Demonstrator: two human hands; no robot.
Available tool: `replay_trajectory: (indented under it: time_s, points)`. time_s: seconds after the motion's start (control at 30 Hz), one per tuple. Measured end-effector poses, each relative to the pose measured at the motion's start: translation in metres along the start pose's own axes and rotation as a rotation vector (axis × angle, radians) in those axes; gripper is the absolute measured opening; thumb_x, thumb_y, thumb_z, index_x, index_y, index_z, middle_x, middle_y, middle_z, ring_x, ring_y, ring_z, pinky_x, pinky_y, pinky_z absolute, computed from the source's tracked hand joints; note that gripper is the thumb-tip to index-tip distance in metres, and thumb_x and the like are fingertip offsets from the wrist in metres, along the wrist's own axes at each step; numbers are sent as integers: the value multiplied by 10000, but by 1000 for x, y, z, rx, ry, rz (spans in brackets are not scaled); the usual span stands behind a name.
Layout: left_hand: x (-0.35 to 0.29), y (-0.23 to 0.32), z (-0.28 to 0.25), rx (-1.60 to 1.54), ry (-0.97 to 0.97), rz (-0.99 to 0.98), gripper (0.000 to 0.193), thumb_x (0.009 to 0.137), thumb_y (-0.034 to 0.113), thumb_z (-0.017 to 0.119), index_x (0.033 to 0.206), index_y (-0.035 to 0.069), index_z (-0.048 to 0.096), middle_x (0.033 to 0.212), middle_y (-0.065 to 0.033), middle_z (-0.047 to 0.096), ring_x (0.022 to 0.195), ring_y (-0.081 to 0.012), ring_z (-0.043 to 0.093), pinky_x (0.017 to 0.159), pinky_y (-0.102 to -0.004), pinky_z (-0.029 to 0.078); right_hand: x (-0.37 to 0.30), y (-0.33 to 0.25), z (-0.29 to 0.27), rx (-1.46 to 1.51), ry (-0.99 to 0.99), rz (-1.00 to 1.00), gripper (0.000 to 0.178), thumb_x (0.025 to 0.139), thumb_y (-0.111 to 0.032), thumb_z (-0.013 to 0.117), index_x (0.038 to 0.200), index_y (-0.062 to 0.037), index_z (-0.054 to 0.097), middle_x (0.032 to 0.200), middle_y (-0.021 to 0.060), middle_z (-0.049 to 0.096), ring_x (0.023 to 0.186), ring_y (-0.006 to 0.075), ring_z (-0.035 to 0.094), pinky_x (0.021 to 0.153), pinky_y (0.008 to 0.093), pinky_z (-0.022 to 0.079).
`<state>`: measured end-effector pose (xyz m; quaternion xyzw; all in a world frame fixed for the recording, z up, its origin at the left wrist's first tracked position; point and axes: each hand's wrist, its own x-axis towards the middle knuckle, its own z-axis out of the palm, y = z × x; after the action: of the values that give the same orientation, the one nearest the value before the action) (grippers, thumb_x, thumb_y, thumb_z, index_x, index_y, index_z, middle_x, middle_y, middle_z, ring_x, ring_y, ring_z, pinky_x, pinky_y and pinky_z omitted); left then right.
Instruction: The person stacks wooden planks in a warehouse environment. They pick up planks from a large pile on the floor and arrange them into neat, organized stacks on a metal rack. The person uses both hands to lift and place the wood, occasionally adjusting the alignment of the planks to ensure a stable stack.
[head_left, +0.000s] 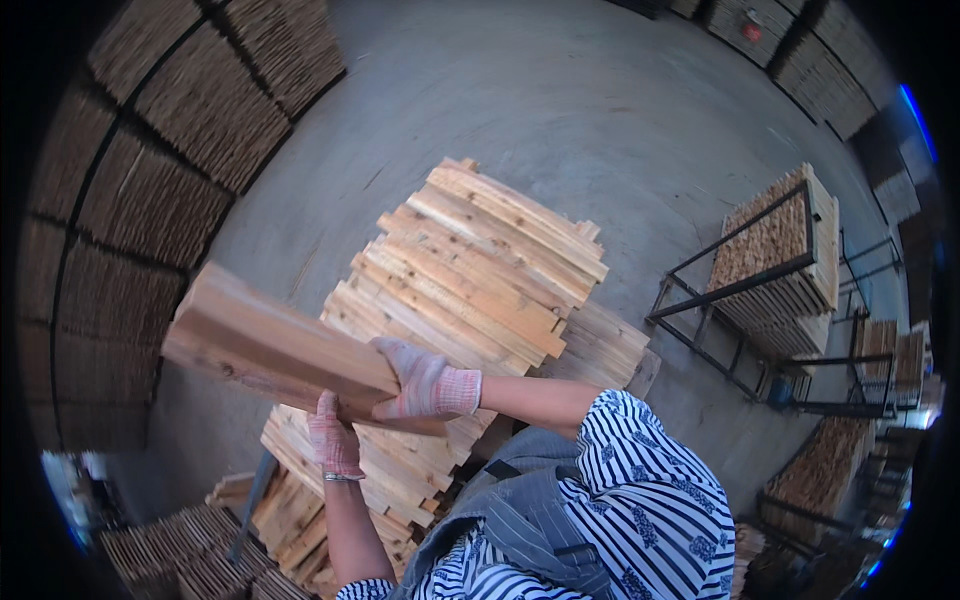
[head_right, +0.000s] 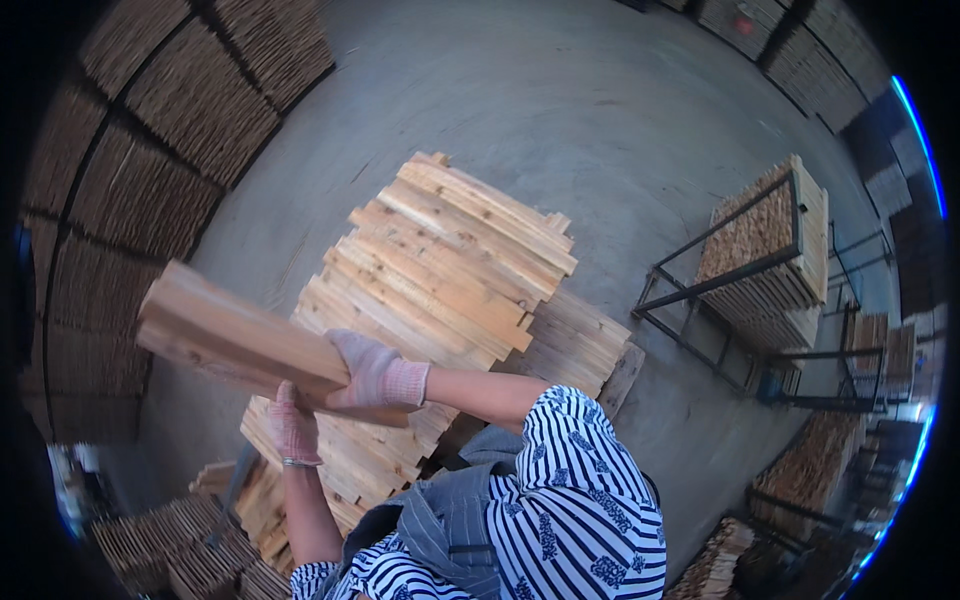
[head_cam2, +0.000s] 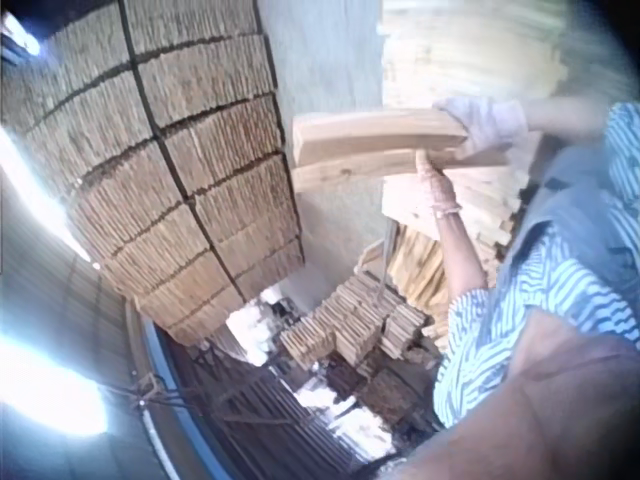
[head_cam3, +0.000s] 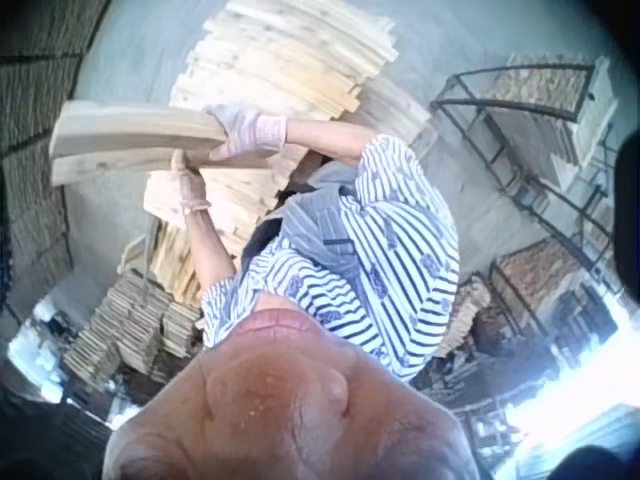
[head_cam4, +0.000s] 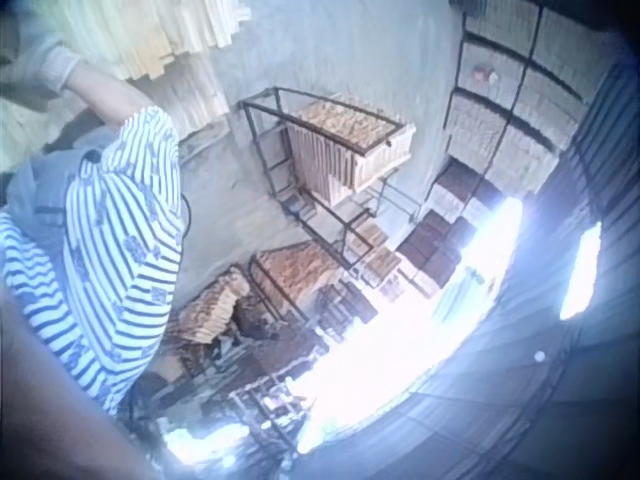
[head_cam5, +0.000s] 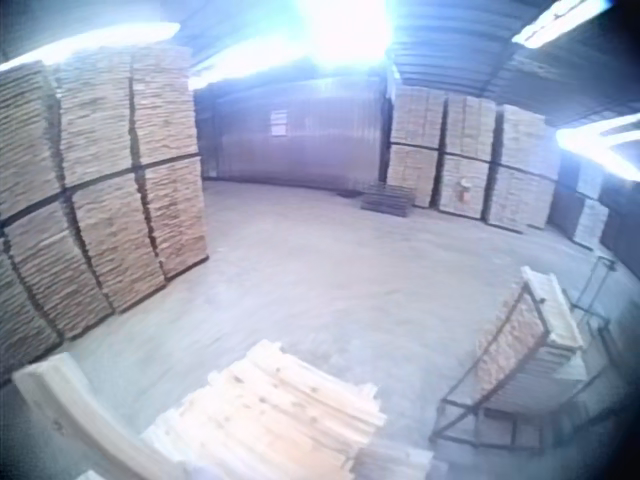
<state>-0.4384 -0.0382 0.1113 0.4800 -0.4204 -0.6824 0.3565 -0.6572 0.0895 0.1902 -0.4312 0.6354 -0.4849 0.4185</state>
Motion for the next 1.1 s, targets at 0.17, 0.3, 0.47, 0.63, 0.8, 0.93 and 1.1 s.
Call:
replay_trajectory:
  time_s: [0.17,0.3,0.47,0.63,0.8,0.93,1.1]
  points:
    - [37,-61,50,176,132,-255,377,868,328,732,1036,31,572,835,-84,609,680,-224,603,595,-386,519,7,67,-67,-502,246,283,848,685,-451,790,1326,4,473,1193,237,606,1113,373,599,981,414,482]
    - [89,-173,20,809,153,-56,743,829,430,746,1333,-33,455,1236,-235,563,1120,-355,567,948,-485,464,30,89,-106,-872,208,516,802,755,-479,744,1353,-25,462,1293,194,569,1205,343,554,1007,413,468]
    - [62,-202,66,1479,-112,-397,1344,713,580,787,1548,-13,-83,1603,-313,-50,1509,-424,-54,1220,-502,18,40,199,-119,-994,252,622,750,822,-476,701,1359,-25,437,1246,180,578,1185,305,553,1020,399,444]
    - [55,-186,86,1529,-144,-590,1446,692,613,786,1512,8,-239,1579,-312,-221,1485,-463,-165,1207,-531,-31,49,239,-136,-992,201,573,921,796,-492,746,1475,-6,358,1264,210,572,1187,313,567,1019,399,451]
    - [65,-189,85,1553,-153,-572,1460,686,631,784,1510,17,-253,1575,-321,-225,1486,-475,-148,1202,-556,-20,58,230,-193,-275,-97,567,892,818,-519,731,1496,-51,390,1368,239,538,1264,340,541,1062,393,422]
    - [63,-191,91,1549,-162,-544,1480,672,641,792,1510,21,-258,1578,-323,-217,1489,-477,-127,1203,-563,2,61,245,-187,-568,-156,421,847,833,-486,711,1511,-108,373,1340,239,553,1221,384,556,1053,416,426]
    - [68,-194,98,1558,-152,-612,1506,641,641,815,1513,19,-243,1584,-304,-214,1490,-453,-157,1209,-555,39,58,238,-122,-1043,95,515,760,899,-349,649,1545,-152,299,1365,193,512,1258,349,527,1020,440,456]
